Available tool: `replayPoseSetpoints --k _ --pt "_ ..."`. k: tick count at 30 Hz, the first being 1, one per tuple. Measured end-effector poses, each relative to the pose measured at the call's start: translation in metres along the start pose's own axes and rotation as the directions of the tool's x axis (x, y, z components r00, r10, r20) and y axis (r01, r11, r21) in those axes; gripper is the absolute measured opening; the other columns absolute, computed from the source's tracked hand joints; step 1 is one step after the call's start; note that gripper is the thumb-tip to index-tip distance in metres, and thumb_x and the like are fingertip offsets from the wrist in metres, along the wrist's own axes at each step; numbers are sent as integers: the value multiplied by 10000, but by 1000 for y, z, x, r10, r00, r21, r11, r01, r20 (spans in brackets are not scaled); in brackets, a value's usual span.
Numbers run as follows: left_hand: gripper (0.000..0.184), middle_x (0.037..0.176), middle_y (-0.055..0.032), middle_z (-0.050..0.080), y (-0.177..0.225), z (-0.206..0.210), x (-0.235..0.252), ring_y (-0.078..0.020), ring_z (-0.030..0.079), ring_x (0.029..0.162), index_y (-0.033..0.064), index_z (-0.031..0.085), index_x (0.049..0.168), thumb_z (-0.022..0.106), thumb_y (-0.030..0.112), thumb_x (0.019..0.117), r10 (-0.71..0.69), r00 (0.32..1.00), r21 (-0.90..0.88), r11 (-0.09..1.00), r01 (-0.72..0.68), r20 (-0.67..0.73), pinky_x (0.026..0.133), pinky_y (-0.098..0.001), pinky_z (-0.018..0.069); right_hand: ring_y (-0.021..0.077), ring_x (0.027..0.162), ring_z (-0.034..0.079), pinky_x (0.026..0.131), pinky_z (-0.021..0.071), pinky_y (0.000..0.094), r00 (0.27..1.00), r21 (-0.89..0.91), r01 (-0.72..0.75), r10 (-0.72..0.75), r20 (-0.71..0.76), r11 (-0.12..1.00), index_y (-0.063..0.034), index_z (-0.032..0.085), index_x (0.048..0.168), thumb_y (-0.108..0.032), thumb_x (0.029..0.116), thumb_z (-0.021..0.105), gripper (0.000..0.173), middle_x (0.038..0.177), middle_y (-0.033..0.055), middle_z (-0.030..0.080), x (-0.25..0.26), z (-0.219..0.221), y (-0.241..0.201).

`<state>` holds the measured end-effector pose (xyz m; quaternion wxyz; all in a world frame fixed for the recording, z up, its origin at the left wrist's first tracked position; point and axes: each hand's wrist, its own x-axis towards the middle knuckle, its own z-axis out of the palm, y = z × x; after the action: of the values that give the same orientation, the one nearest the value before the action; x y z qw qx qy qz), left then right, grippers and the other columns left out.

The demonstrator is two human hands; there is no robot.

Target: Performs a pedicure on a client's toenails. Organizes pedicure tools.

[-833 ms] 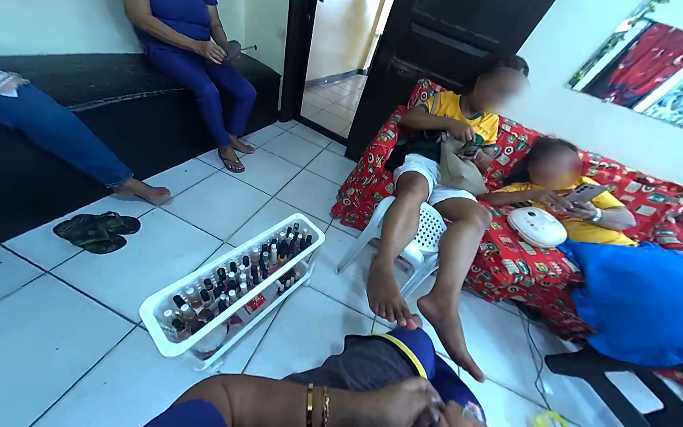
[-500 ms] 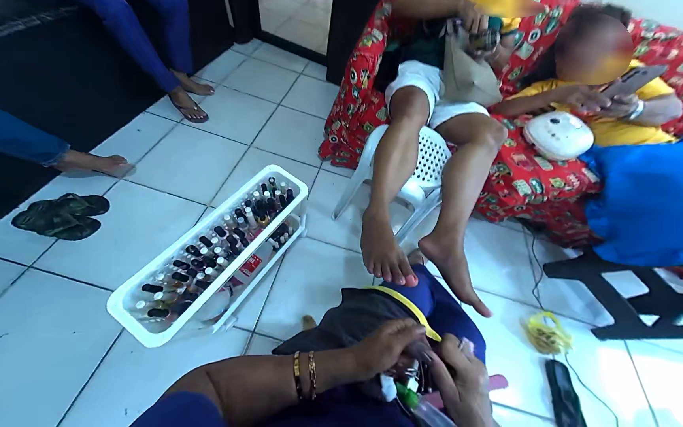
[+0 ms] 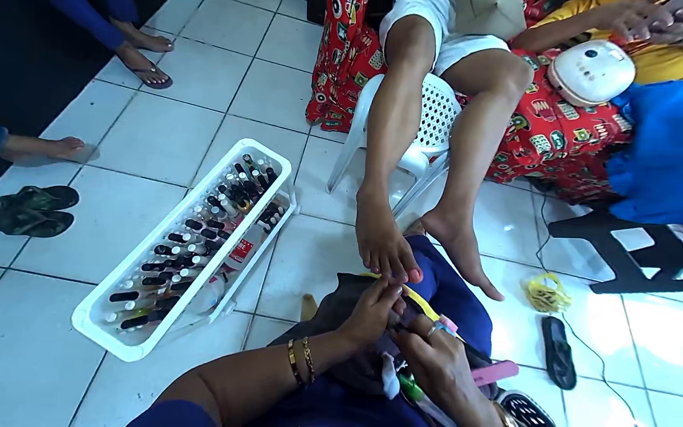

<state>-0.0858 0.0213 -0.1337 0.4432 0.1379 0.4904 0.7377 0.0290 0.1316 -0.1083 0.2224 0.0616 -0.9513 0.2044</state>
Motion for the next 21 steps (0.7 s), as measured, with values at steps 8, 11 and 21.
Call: replayPoseSetpoints --k 8,11,21 --pt "384 710 59 591 10 0 23 -8 519 540 134 569 899 261 202 1118 -254 961 -343 898 277 111 484 -145 432 -20 714 595 651 526 187 885 445 -447 455 97 776 -52 655 987 -300 1035 531 281 839 -54 649 52 -48 44" --pt "370 727 46 593 11 4 29 -21 527 551 136 584 966 258 222 1119 -217 961 -523 806 276 172 492 -149 435 -35 696 584 627 490 159 823 359 -568 512 247 740 -32 663 952 -218 1024 480 270 820 -49 645 84 -51 74" --pt "250 707 57 586 -4 -4 34 0 512 535 155 610 856 457 87 1042 -166 979 -536 819 206 121 478 -134 423 -13 478 512 484 429 149 579 410 -805 416 701 429 -116 573 834 -123 955 656 147 586 -93 565 118 -14 108"
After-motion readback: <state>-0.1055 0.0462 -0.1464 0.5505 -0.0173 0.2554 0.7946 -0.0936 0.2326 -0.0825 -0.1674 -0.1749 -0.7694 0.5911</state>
